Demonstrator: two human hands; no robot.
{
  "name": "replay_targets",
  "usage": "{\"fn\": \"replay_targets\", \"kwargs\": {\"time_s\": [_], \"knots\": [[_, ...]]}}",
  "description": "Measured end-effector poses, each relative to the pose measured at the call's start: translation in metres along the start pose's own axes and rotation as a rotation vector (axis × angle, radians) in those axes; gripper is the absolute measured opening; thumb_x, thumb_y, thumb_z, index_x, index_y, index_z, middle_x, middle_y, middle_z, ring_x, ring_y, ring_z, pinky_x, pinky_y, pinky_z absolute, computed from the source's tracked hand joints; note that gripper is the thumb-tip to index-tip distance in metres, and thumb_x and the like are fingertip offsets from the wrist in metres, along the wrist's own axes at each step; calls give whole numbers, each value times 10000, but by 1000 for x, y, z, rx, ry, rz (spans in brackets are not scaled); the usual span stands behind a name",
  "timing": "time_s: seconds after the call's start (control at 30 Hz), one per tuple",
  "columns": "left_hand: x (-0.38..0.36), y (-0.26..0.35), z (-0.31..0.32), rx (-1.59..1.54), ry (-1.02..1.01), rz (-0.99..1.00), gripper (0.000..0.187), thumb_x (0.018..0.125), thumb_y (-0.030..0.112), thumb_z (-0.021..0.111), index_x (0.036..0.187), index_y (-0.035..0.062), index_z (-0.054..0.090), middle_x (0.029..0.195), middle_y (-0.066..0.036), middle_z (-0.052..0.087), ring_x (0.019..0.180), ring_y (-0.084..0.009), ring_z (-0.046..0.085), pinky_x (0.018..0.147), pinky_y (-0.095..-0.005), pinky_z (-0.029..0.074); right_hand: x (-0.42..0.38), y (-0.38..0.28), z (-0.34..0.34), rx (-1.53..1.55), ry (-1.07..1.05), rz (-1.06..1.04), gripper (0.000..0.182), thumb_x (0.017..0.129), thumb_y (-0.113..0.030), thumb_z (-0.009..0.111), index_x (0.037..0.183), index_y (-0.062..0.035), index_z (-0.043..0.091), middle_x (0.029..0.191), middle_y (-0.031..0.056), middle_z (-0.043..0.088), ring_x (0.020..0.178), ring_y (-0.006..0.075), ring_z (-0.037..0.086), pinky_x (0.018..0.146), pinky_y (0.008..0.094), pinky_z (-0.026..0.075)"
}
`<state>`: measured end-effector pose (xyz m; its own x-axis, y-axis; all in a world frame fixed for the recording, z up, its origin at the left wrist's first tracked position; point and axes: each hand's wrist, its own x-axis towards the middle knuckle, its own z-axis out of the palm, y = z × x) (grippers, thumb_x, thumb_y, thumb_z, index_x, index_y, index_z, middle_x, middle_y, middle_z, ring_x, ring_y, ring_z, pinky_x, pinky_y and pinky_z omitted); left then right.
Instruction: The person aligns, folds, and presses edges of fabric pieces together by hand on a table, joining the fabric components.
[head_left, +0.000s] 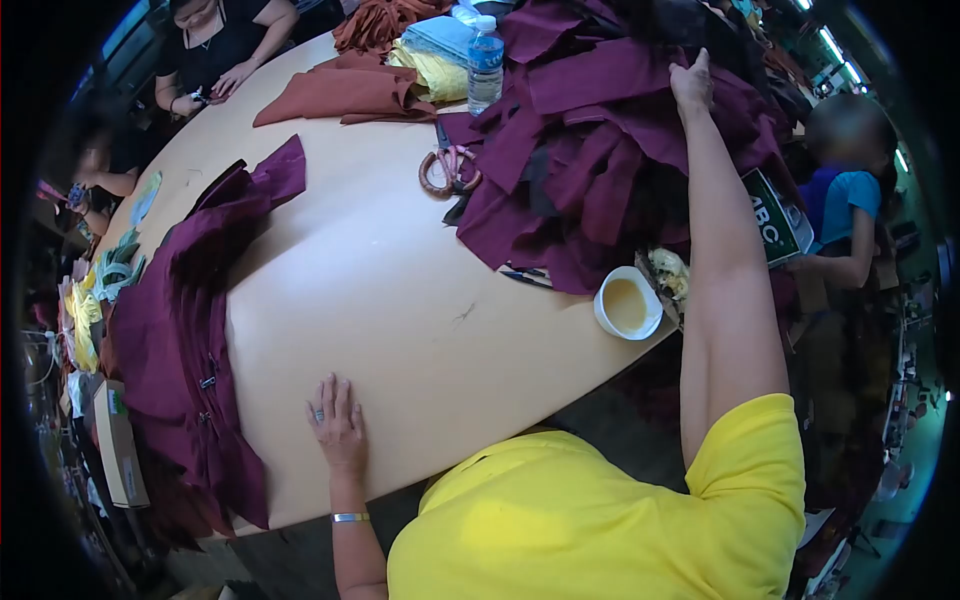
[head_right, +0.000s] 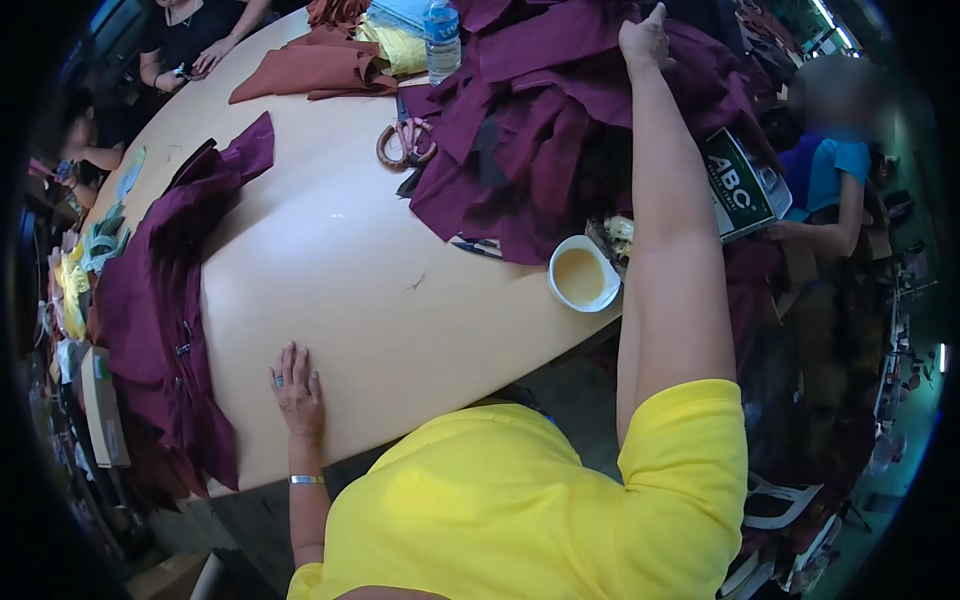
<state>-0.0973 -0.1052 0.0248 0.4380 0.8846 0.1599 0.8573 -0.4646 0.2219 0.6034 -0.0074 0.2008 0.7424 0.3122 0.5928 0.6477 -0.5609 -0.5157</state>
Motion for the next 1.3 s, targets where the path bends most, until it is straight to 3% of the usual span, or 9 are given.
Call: {"fn": "replay_targets", "kwargs": {"time_s": [0.17,0.2,0.23,0.37,0.43,0.57,0.77,1.03,1.3], "knots": [[4,-5,8,-33,1,-16,383,839,123,548,1219,95,512,1362,-119,412,1285,-311,341,1055,-523,224,-8,-89,-13,123,368,-568,233,817,-219,589,921,-11,573,730,196,618,672,381,607,600,460,475],[9,1,6,-173,34,-23,428,830,140,571,1248,99,485,1376,-118,394,1287,-314,340,1047,-526,238,-69,-162,-75,488,180,-477,413,780,-52,528,1192,-67,541,1045,159,618,903,311,596,928,430,400],[18,10,-2,-311,65,-30,478,822,158,594,1277,103,459,1391,-118,375,1289,-316,338,1039,-529,253,-65,-179,-65,475,605,-928,371,781,-45,544,1151,-65,572,940,175,630,733,324,611,746,390,487],[59,70,-54,-878,220,-101,750,774,278,682,1397,122,296,1455,-100,273,1288,-328,343,1011,-512,313,-175,-242,-85,134,-41,-1082,148,830,-185,565,817,-40,588,637,133,569,563,278,583,511,401,467],[77,93,-75,-1076,288,-20,867,767,348,692,1429,139,172,1451,-95,267,1287,-332,329,1024,-482,305,-255,-281,-92,656,-386,-1132,627,760,-201,572,1344,-117,360,735,74,596,655,208,592,611,337,464],[71,63,-43,-1253,399,-146,648,777,197,657,1301,93,291,1282,-73,389,1161,-262,413,962,-396,363,-367,-289,-130,1220,-1038,-1153,725,785,-131,630,1402,-164,250,709,90,505,715,263,550,879,511,399],[33,-31,-17,-1529,450,-588,459,788,-58,605,1223,7,471,1133,-74,542,1058,-220,530,935,-354,434,-407,-198,-84,797,-778,-1117,558,810,-118,570,1333,-123,376,971,63,592,947,244,565,993,565,263],[9,-110,-70,-1213,84,-745,637,789,49,643,1344,-10,336,1272,-121,460,1147,-236,472,969,-349,383,-364,-102,-57,636,-747,-667,572,708,8,609,1255,-44,453,1175,139,547,1062,323,514,926,376,394],[67,-97,-118,157,594,-184,603,806,242,659,1316,41,408,1315,-152,453,1216,-318,419,1017,-396,321,-386,-93,-47,323,-943,-685,788,739,-116,653,1405,-222,246,1373,85,399,1307,289,316,1052,596,164]]}}
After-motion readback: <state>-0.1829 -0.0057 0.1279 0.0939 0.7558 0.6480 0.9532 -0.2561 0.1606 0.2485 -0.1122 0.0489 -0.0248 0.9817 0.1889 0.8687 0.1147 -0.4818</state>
